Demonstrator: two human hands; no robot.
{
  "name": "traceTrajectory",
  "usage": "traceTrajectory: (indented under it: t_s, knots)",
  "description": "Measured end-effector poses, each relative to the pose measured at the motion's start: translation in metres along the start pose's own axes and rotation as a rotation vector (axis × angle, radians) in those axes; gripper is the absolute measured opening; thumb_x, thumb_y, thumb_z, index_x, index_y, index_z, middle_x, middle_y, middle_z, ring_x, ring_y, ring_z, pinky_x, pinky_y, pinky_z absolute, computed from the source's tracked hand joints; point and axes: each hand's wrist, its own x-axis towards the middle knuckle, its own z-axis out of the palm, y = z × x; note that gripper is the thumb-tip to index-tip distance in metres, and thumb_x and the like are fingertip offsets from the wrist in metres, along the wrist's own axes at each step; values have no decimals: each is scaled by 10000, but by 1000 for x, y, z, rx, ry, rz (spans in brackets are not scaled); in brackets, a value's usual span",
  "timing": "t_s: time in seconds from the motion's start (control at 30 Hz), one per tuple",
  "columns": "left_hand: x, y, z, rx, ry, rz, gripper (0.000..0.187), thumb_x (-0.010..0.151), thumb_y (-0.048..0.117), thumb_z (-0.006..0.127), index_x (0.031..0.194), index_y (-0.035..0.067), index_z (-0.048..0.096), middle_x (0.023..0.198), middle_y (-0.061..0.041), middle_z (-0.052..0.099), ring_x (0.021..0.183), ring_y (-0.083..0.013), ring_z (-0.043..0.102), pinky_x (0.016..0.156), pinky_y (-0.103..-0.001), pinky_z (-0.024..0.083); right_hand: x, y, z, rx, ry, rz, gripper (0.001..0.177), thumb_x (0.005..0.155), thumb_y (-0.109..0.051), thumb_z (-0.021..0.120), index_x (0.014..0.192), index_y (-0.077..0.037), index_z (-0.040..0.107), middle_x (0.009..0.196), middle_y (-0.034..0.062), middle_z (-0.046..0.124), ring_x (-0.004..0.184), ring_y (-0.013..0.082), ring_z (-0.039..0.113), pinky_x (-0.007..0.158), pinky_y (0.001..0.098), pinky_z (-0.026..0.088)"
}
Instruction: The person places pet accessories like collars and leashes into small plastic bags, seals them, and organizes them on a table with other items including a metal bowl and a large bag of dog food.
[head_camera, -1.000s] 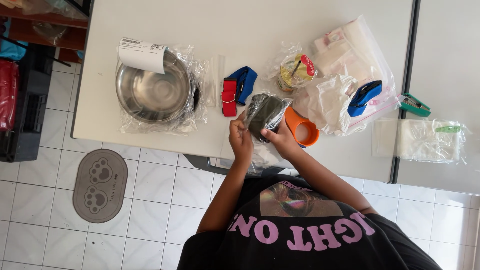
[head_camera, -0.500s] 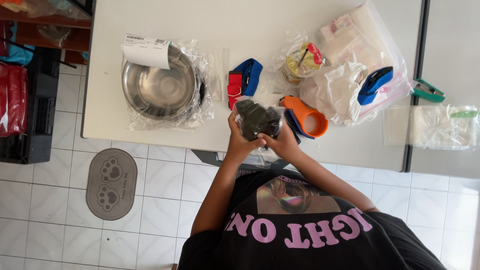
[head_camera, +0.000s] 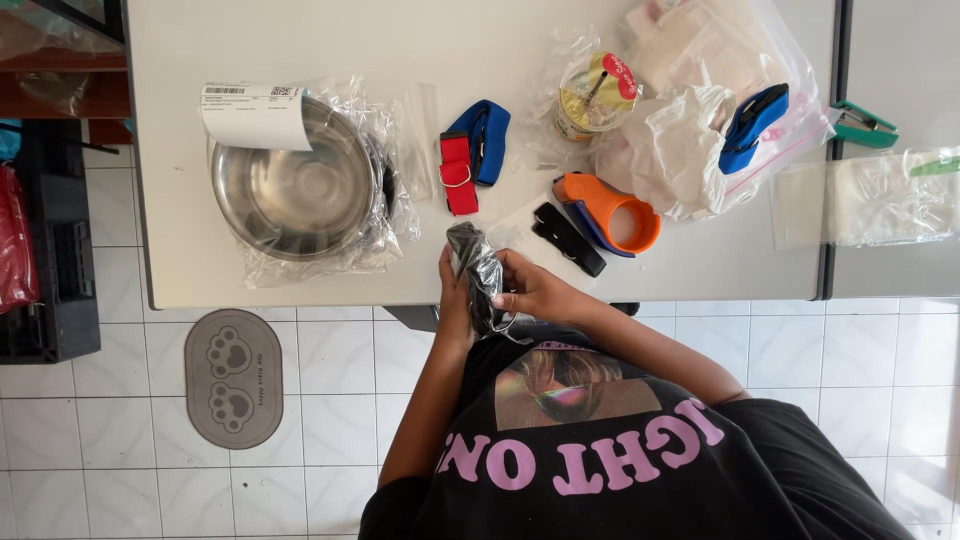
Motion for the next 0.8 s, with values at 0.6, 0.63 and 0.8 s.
traceTrajectory:
  t_s: [0.6,0.63,0.8]
  knots:
    - [53,79,47,477,166,447,941,877,315,779,1591,85,212,1387,-162,552,1179,-260,649,948,-368,568,-36,-49,-57,-126,376,103,385,964,-99,609,1333,-36,518,1016,90,713,823,159,684,747,294,562]
    - [60,79,49,476,168,442,941,877,315,779,1591,85,212,1387,-162,552,1179,-260,649,948,-368,568,-45,-52,-61,-125,376,109,385,964,-99,609,1333,-36,518,1016,90,713,823,159,684,747,294,562]
    - [93,93,73,1219,280,627,979,852,356,836,1592,107,247,1462,-215,457,1318,-372,549,984,-458,555,-90,-37,-98,120,605,-112,387,1028,-135,544,1393,-14,498,1040,154,694,834,224,691,753,333,563]
